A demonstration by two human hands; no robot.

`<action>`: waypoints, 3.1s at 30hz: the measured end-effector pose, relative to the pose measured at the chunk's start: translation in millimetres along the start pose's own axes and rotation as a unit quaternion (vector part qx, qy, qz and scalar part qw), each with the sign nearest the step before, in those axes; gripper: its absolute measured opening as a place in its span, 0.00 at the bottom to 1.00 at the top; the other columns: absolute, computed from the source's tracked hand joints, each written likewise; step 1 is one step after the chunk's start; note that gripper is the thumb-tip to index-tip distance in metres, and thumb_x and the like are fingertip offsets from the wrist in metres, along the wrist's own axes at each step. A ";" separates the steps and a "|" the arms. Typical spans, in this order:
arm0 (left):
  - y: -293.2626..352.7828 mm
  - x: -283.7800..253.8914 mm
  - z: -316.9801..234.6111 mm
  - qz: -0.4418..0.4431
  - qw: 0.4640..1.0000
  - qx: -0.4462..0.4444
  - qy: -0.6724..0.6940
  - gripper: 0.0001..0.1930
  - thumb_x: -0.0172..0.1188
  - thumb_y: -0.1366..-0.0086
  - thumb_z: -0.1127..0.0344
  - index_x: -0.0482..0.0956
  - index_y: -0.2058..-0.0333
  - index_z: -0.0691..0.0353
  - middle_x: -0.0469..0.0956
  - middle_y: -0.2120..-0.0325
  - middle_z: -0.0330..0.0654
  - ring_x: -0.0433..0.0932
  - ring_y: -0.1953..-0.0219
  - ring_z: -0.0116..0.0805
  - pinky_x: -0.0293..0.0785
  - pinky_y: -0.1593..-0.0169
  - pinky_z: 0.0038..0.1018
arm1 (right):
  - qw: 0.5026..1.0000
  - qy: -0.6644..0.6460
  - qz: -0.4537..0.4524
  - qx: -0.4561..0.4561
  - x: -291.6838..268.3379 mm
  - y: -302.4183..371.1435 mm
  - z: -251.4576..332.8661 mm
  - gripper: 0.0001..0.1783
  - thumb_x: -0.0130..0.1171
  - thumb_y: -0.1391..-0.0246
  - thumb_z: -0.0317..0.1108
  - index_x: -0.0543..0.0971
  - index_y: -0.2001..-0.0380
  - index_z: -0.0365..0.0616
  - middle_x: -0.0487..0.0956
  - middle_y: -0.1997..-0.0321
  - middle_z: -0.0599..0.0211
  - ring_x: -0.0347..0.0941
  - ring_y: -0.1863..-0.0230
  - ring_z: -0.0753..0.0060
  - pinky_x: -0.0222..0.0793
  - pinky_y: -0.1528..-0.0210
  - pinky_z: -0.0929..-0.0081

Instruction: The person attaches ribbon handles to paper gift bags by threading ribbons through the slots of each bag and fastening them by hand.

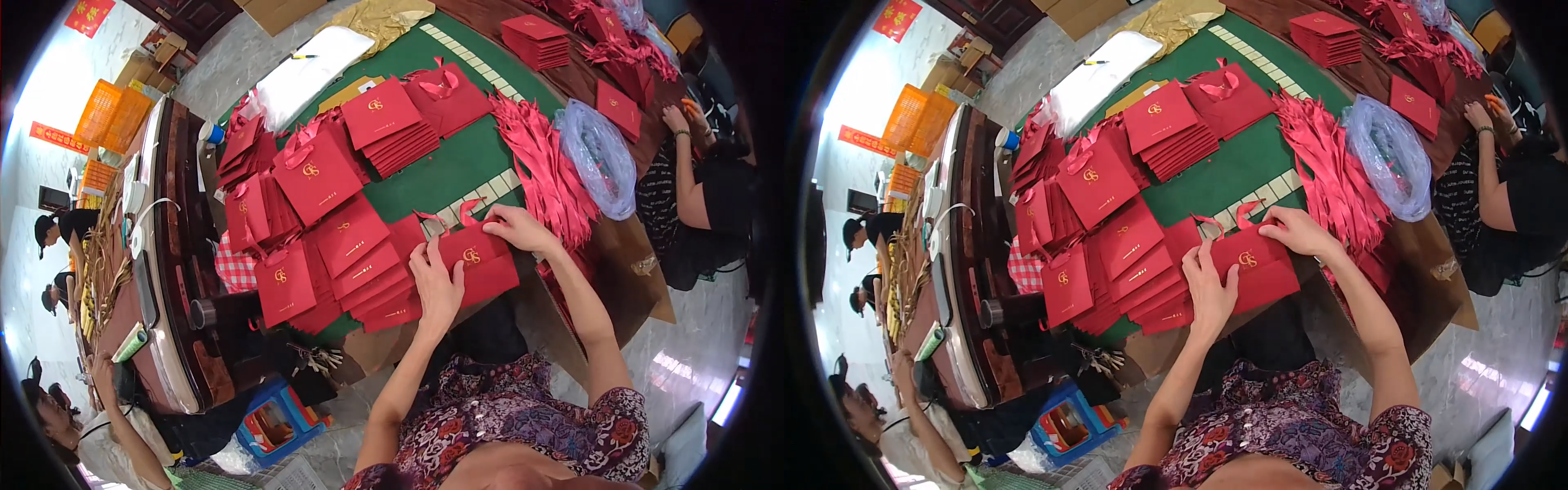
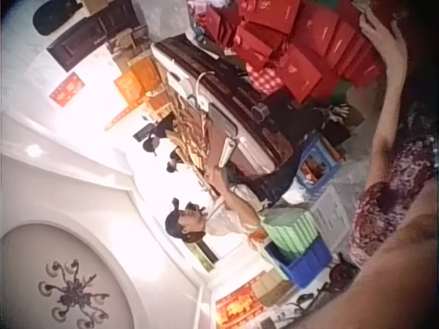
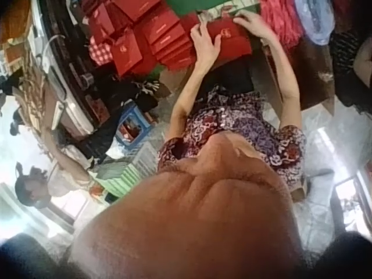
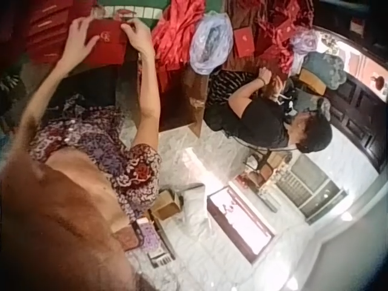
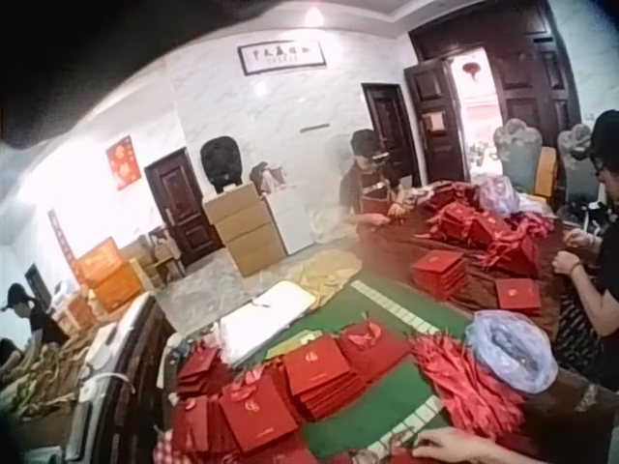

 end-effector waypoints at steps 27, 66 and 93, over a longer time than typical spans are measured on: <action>-52.7 42.6 4.2 0.153 0.985 0.020 0.072 0.16 0.70 0.48 0.71 0.78 0.60 0.62 0.83 0.65 0.45 0.82 0.59 0.45 0.74 0.55 0.39 | 0.980 -0.004 -0.195 -0.043 8.6 23.3 18.5 0.07 0.61 0.47 0.20 0.78 0.63 0.35 0.79 0.65 0.60 0.78 0.63 0.63 0.73 0.61 0.71; -43.3 24.0 -17.6 0.087 0.993 0.056 0.048 0.07 0.67 0.45 0.71 0.82 0.66 0.57 0.82 0.69 0.37 0.76 0.64 0.39 0.64 0.57 0.34 | 0.977 0.118 -0.160 -0.080 -1.6 16.0 46.3 0.07 0.62 0.45 0.32 0.78 0.69 0.39 0.74 0.67 0.60 0.71 0.61 0.57 0.67 0.59 0.65; -37.0 16.0 4.9 0.058 0.997 0.043 0.016 0.09 0.66 0.43 0.68 0.79 0.63 0.57 0.83 0.69 0.40 0.78 0.60 0.43 0.65 0.56 0.38 | 0.949 0.289 -0.024 -0.124 -8.1 19.8 43.5 0.12 0.64 0.45 0.42 0.82 0.69 0.44 0.79 0.68 0.59 0.74 0.60 0.55 0.64 0.50 0.59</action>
Point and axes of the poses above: each hand's wrist, its own y-axis away from the middle knuckle, its own x-axis out of the palm, z = x × y, the point moved 7 cm from there along -y, towards the middle knuckle
